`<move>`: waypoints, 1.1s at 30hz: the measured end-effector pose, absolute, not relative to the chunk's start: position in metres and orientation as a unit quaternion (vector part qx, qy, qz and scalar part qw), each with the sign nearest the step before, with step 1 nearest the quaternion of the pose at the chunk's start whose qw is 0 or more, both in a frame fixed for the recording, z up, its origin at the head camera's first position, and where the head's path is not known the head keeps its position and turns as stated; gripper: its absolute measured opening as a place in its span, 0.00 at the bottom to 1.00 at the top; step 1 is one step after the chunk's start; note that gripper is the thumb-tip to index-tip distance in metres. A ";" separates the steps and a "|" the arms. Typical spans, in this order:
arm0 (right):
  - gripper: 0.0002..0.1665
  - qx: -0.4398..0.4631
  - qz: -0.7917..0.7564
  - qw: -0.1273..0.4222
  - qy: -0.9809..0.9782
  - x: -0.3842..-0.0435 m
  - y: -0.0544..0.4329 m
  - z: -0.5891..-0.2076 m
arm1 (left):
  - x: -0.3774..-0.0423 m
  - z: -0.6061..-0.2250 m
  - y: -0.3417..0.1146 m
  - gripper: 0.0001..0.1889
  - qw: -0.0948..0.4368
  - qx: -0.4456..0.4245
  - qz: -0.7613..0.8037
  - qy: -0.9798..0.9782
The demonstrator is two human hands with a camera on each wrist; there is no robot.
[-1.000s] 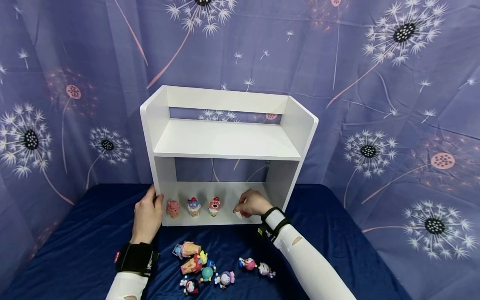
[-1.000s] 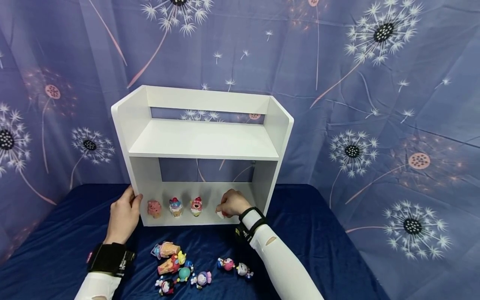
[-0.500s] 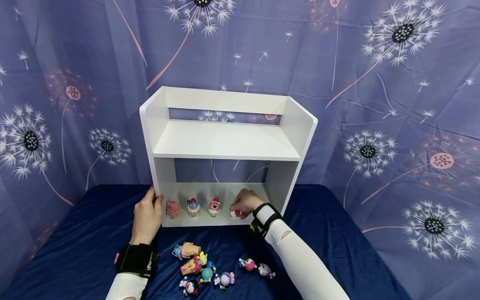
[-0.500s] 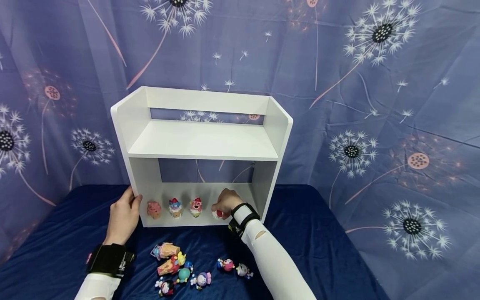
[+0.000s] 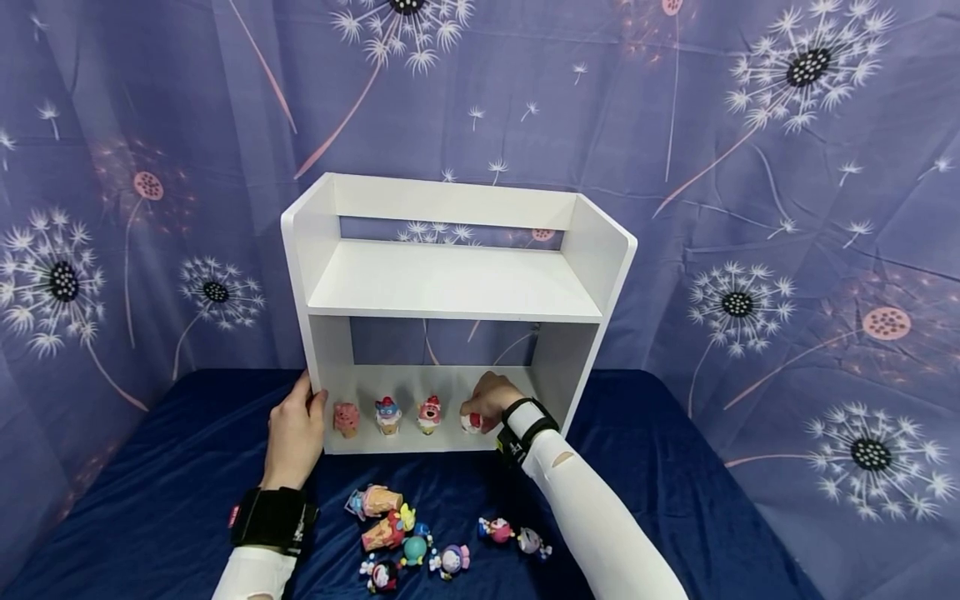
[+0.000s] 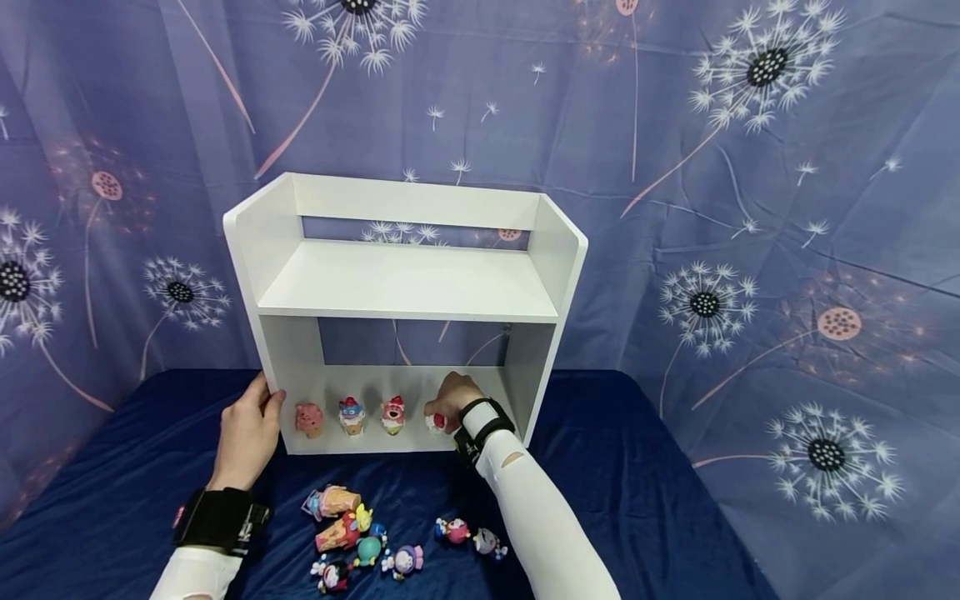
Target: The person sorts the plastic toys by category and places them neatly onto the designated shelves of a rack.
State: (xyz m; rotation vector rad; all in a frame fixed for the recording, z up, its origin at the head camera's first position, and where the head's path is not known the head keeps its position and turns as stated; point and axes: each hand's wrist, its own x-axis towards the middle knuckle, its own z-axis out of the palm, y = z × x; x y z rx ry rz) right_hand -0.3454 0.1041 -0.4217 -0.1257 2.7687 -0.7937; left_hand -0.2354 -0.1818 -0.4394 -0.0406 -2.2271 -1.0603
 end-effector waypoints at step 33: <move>0.17 -0.025 -0.234 0.173 0.956 -0.358 0.093 -0.419 | -0.234 -0.437 -0.181 0.17 0.319 -0.010 -0.412 -0.854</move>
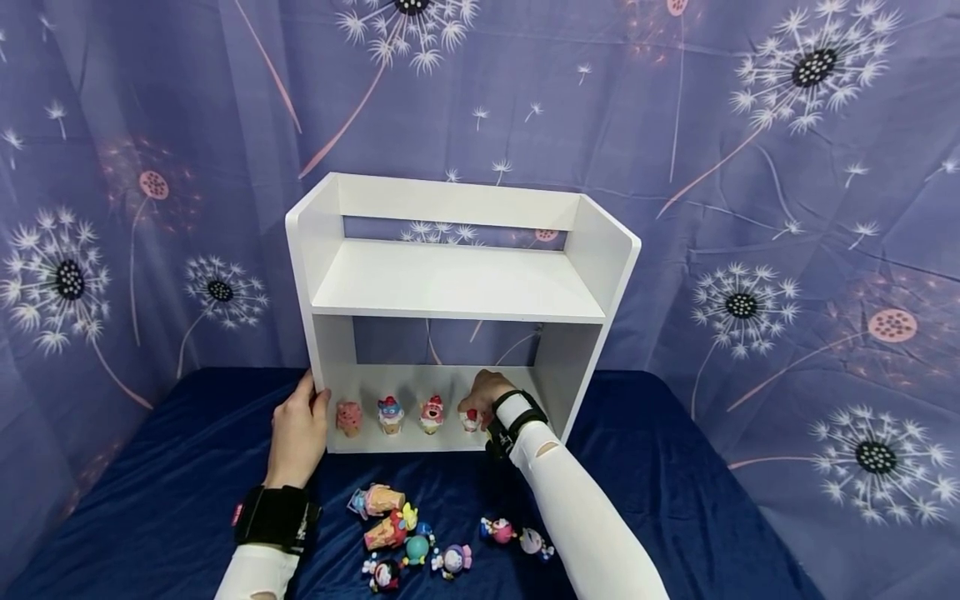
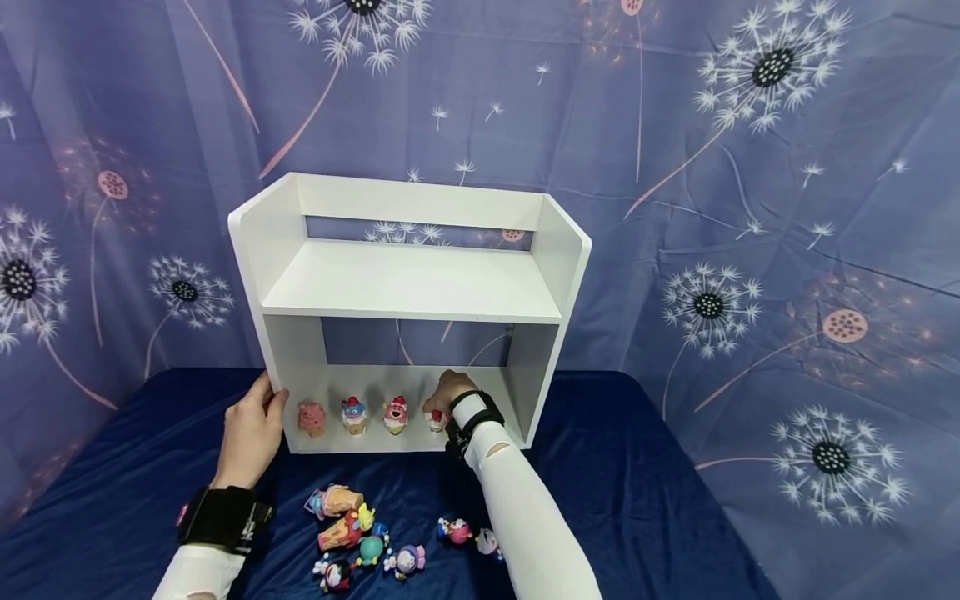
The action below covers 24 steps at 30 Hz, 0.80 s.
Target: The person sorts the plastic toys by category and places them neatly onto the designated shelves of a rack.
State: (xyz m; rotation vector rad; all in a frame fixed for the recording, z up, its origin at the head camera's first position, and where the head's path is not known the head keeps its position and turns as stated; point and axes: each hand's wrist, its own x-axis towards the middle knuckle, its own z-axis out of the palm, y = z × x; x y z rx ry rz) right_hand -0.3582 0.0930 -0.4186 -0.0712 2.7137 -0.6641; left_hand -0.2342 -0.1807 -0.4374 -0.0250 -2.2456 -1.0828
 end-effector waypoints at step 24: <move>0.18 -0.027 -0.239 0.148 0.959 -0.353 0.094 -0.425 | -0.234 -0.438 -0.180 0.15 0.327 -0.009 -0.409 -0.852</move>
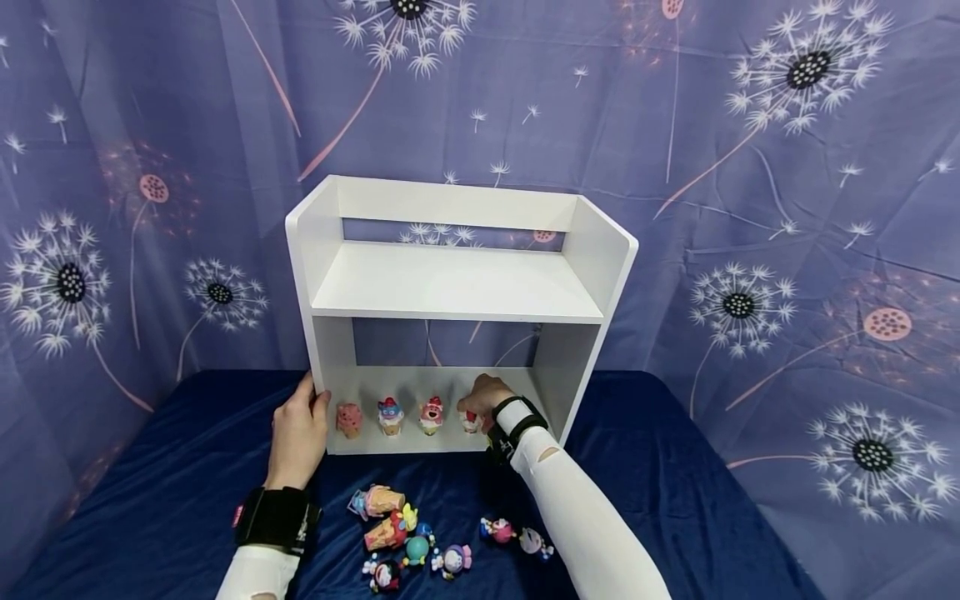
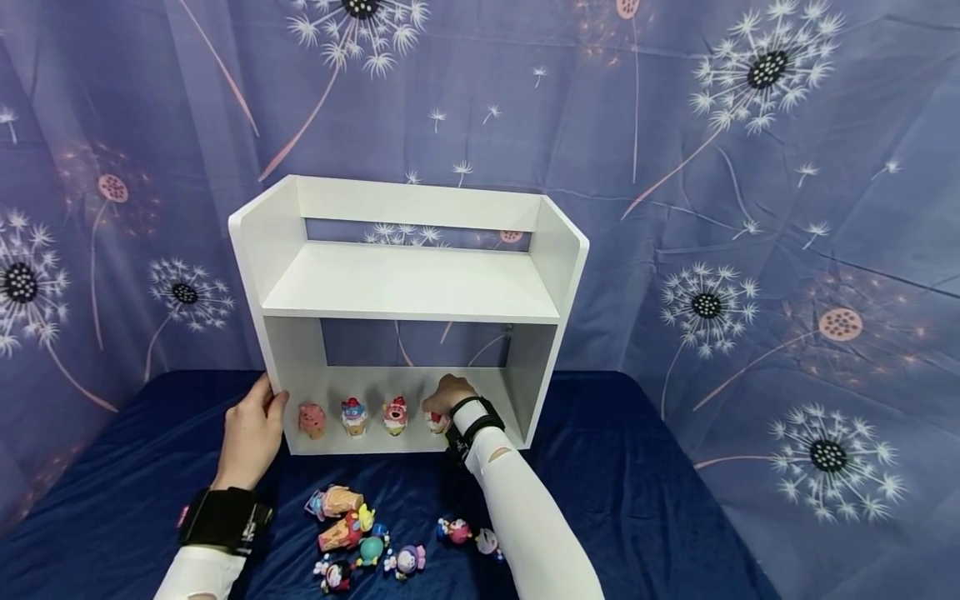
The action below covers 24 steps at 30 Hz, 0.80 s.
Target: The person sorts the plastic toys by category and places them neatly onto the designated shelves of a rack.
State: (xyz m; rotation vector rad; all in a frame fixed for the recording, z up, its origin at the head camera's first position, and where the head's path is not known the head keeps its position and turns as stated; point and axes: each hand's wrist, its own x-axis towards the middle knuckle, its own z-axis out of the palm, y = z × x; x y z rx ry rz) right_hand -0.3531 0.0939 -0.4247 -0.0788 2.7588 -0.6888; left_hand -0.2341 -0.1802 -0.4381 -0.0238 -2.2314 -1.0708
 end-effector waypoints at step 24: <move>0.39 -0.093 -0.331 0.068 0.937 -0.335 0.108 -0.411 | -0.236 -0.440 -0.180 0.14 0.337 -0.015 -0.403 -0.851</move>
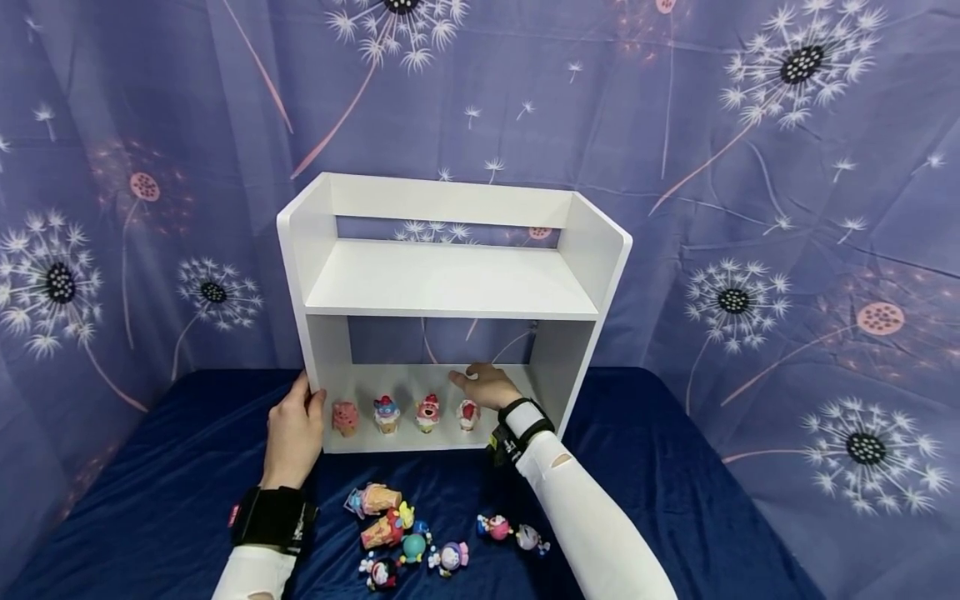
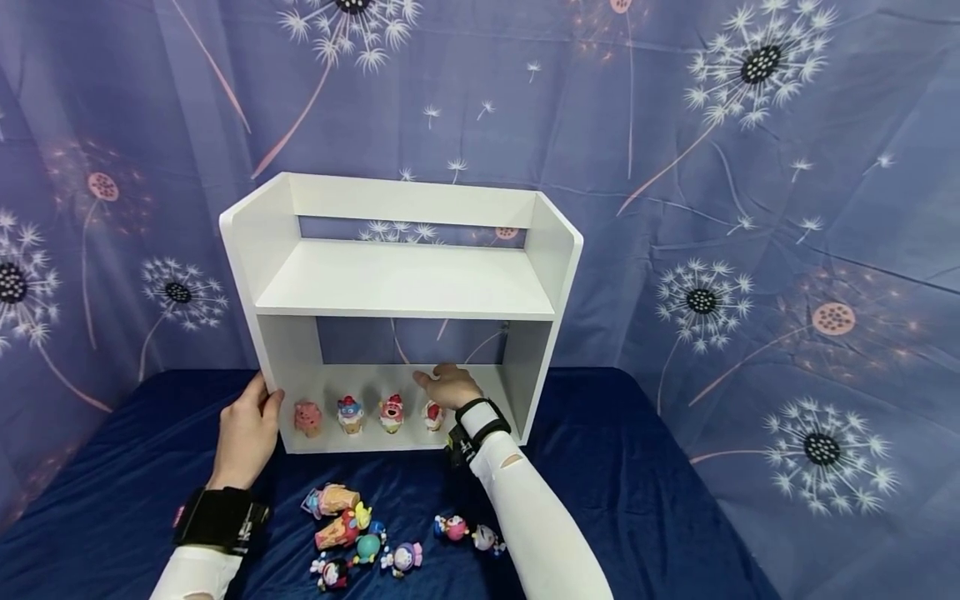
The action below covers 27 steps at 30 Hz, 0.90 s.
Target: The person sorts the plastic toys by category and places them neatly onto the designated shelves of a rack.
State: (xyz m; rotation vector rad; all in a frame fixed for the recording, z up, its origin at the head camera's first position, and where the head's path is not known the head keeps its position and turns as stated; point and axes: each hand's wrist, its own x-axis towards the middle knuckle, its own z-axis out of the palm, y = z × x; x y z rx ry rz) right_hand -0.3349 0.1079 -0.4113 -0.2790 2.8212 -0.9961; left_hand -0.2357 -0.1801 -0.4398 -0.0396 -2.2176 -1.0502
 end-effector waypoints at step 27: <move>0.32 -0.167 -0.371 -0.149 0.901 -0.260 0.102 -0.404 | -0.235 -0.438 -0.180 0.15 0.331 -0.015 -0.410 -0.850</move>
